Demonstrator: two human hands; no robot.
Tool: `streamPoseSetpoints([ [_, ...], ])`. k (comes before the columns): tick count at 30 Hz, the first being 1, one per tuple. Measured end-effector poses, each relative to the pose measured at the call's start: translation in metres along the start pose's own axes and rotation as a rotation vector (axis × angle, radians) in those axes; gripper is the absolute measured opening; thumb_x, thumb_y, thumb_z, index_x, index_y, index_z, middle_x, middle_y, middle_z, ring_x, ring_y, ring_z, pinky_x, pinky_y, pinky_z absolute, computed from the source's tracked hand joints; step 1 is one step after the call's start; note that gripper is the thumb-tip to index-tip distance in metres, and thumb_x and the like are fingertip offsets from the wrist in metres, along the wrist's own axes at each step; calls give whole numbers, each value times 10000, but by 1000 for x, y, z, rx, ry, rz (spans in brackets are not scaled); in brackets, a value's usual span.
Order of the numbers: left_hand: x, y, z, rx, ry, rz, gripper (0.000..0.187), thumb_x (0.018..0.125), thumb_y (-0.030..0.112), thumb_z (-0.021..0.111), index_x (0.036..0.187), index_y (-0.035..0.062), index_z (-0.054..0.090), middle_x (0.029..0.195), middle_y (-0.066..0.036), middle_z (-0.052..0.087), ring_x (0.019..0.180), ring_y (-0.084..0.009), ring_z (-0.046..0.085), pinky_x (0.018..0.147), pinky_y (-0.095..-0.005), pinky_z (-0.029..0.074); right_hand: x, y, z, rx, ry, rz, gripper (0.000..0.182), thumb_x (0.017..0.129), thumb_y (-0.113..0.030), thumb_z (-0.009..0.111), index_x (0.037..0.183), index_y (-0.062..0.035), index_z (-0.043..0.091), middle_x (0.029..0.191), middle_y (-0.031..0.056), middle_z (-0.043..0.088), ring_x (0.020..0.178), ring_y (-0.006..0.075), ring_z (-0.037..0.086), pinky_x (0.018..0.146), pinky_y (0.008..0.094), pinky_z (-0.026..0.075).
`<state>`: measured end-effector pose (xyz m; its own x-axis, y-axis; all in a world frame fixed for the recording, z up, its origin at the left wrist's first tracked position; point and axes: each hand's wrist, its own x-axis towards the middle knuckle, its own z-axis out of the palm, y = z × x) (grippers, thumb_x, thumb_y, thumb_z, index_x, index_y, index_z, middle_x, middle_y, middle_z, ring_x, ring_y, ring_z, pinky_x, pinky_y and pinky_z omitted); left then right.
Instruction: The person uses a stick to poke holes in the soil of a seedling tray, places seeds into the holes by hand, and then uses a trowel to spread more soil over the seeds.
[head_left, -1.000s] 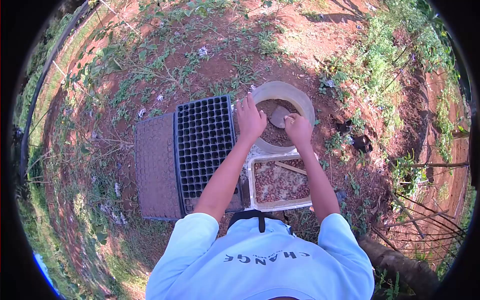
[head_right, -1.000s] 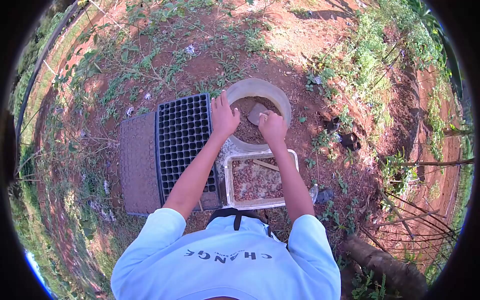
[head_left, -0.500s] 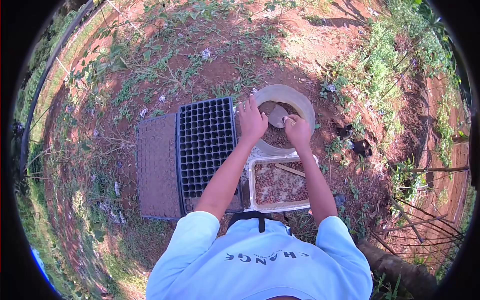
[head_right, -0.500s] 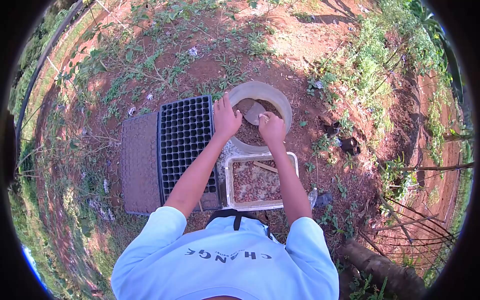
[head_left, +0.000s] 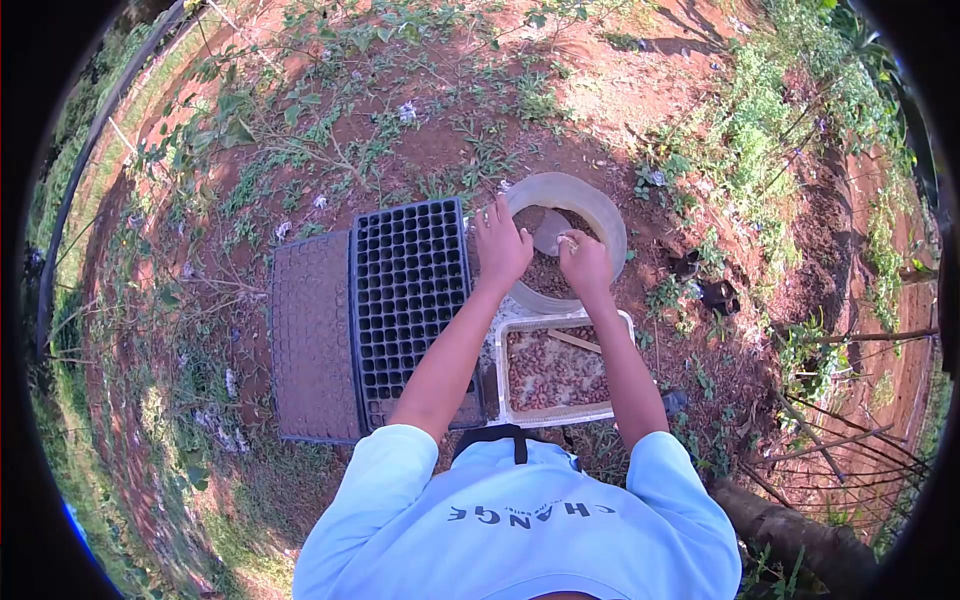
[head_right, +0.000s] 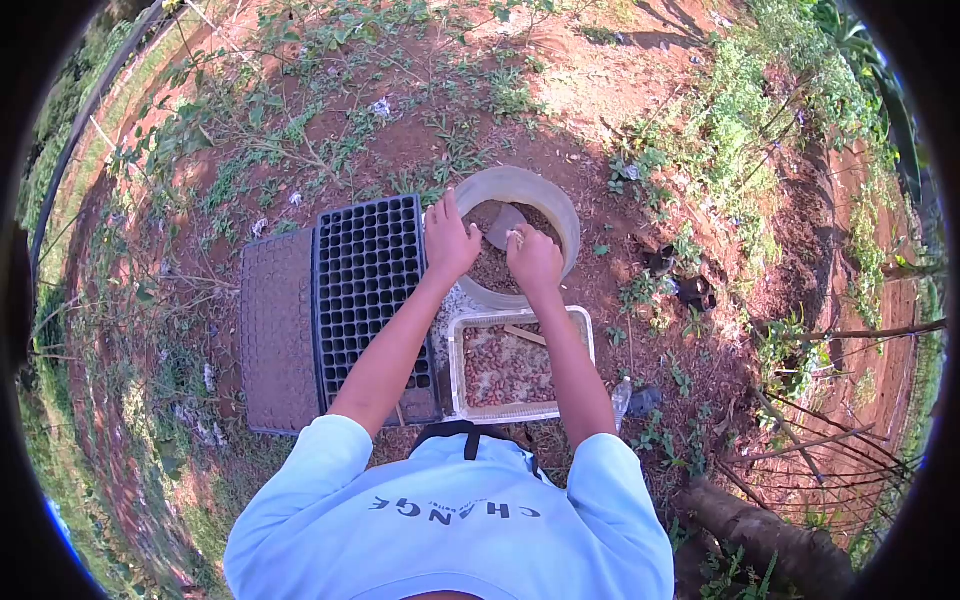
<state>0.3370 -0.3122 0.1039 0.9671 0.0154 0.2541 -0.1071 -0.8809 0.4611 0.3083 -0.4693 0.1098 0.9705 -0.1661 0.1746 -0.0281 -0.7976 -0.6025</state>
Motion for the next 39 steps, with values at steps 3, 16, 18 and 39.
streamPoseSetpoints([
  [3, 0, 2, -4, -36, -30, -18, 740, 804, 167, 641, 1412, -62, 287, 1290, -256, 463, 1259, -441, 387, 1088, -501, 316, 1, 0, -2, 36, 4, 57, 297, 849, -310, 645, 1014, -75, 720, 817, 219, 694, 800, 385, 681, 760, 467, 535],
  [16, 0, 3, -7, -38, -36, -44, 755, 794, 192, 649, 1418, -37, 291, 1328, -254, 443, 1223, -433, 426, 1056, -487, 363, -10, -14, -21, 82, 81, 140, 307, 846, -330, 641, 1014, -88, 727, 823, 217, 692, 807, 390, 678, 743, 463, 529],
  [18, 0, 3, -6, -42, -40, -36, 752, 795, 191, 648, 1418, -33, 290, 1328, -252, 442, 1218, -433, 425, 1051, -484, 367, -12, -13, -23, 54, 82, 156, 304, 847, -336, 641, 1015, -98, 728, 824, 215, 691, 810, 389, 678, 741, 464, 529],
  [39, -1, 0, -2, -75, 8, -31, 718, 799, 150, 626, 1417, -15, 301, 1274, -227, 475, 1217, -425, 430, 1040, -495, 383, -44, -9, -48, -84, 168, 1, 286, 875, -300, 650, 1086, -113, 695, 955, 143, 707, 818, 339, 688, 715, 426, 545],
])
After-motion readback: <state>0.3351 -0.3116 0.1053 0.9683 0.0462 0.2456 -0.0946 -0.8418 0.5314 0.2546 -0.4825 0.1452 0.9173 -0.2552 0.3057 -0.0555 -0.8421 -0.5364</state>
